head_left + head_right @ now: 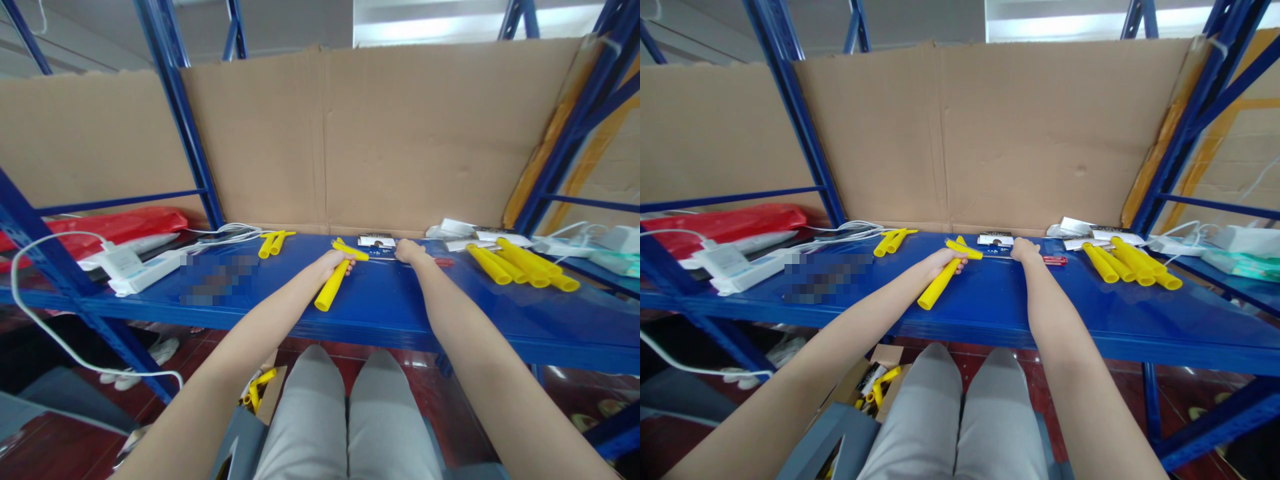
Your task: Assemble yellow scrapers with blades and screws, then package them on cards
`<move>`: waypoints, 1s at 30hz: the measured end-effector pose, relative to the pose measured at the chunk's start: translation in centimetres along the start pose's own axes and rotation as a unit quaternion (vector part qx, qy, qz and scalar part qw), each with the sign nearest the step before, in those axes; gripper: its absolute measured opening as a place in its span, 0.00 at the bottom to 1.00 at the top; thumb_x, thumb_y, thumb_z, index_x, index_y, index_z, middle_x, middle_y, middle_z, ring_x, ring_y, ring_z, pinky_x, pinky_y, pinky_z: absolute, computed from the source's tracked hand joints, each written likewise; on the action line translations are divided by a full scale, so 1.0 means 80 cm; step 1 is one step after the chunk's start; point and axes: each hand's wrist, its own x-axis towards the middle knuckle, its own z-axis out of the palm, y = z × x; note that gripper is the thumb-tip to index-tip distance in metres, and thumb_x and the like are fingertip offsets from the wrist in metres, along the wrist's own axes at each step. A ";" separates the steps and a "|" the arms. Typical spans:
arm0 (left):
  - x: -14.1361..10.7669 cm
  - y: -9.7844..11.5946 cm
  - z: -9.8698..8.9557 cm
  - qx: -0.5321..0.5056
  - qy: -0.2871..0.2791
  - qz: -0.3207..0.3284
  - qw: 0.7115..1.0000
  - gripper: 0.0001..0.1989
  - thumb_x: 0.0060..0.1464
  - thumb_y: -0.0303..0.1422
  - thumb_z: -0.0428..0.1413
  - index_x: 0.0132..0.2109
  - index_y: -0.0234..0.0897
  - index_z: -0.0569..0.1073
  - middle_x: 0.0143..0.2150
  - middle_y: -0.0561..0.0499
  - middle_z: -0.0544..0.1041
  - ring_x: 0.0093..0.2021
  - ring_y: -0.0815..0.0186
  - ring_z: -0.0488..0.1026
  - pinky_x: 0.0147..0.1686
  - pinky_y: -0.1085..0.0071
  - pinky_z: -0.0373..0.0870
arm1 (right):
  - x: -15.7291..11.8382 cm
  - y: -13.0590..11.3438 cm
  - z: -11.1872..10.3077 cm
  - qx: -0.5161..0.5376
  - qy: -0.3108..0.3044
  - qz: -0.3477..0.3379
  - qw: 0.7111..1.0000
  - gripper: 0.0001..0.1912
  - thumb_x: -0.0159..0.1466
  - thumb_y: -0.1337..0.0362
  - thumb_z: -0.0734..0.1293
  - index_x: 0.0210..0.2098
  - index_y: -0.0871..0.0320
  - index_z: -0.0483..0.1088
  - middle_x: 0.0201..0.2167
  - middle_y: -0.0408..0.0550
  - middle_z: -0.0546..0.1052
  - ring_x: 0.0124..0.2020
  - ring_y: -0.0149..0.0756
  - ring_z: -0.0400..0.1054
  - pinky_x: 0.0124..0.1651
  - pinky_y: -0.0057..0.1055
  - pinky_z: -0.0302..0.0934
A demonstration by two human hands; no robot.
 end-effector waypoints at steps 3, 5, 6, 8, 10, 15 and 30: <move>-0.008 0.006 0.000 -0.001 -0.003 -0.019 1.000 0.05 0.58 0.21 0.49 0.36 0.30 0.69 0.19 0.55 0.64 0.16 0.73 0.61 0.15 0.79 0.58 | -0.001 0.000 0.000 0.015 -0.004 -0.003 1.000 0.19 0.58 0.73 0.62 0.49 0.63 0.73 0.53 0.65 0.73 0.57 0.52 0.65 0.57 0.47 0.57; -0.015 0.009 0.002 0.003 0.002 -0.029 1.000 0.07 0.60 0.20 0.47 0.36 0.30 0.69 0.19 0.55 0.64 0.16 0.74 0.61 0.15 0.80 0.58 | 0.000 0.000 -0.002 0.047 0.004 -0.012 0.999 0.16 0.57 0.73 0.63 0.44 0.63 0.75 0.48 0.64 0.76 0.53 0.51 0.68 0.54 0.45 0.59; -0.018 0.011 0.003 0.006 0.006 -0.029 1.000 0.08 0.60 0.20 0.46 0.36 0.30 0.68 0.19 0.55 0.65 0.16 0.74 0.61 0.15 0.80 0.58 | -0.001 0.000 -0.003 0.062 0.008 -0.020 0.998 0.14 0.56 0.72 0.63 0.40 0.63 0.75 0.45 0.62 0.77 0.50 0.50 0.70 0.52 0.42 0.61; -0.026 0.014 0.007 0.010 0.016 -0.025 1.000 0.08 0.60 0.20 0.46 0.34 0.31 0.67 0.19 0.55 0.65 0.15 0.75 0.60 0.15 0.81 0.58 | -0.003 -0.003 -0.009 0.095 0.016 -0.043 0.994 0.09 0.57 0.72 0.62 0.33 0.63 0.75 0.37 0.57 0.78 0.43 0.45 0.72 0.47 0.36 0.62; -0.032 0.016 0.010 0.008 0.021 -0.022 1.000 0.09 0.61 0.20 0.46 0.33 0.31 0.66 0.19 0.55 0.65 0.15 0.75 0.59 0.15 0.81 0.58 | -0.007 -0.009 -0.016 0.155 0.023 -0.089 0.984 0.08 0.58 0.70 0.61 0.28 0.62 0.73 0.31 0.51 0.77 0.37 0.40 0.71 0.42 0.31 0.62; -0.039 0.019 0.012 -0.008 0.018 -0.021 1.000 0.10 0.60 0.20 0.45 0.33 0.31 0.67 0.18 0.55 0.63 0.14 0.75 0.59 0.15 0.81 0.57 | -0.023 -0.034 -0.021 0.389 -0.027 -0.216 0.895 0.06 0.57 0.62 0.66 0.28 0.58 0.70 0.30 0.44 0.74 0.31 0.31 0.64 0.38 0.28 0.60; -0.017 0.012 -0.001 -0.032 -0.024 0.004 0.999 0.04 0.58 0.23 0.50 0.39 0.34 0.68 0.19 0.57 0.64 0.15 0.74 0.61 0.16 0.80 0.59 | -0.035 -0.057 0.004 0.501 -0.160 -0.257 0.811 0.11 0.49 0.62 0.72 0.27 0.57 0.66 0.28 0.38 0.69 0.33 0.28 0.63 0.37 0.24 0.57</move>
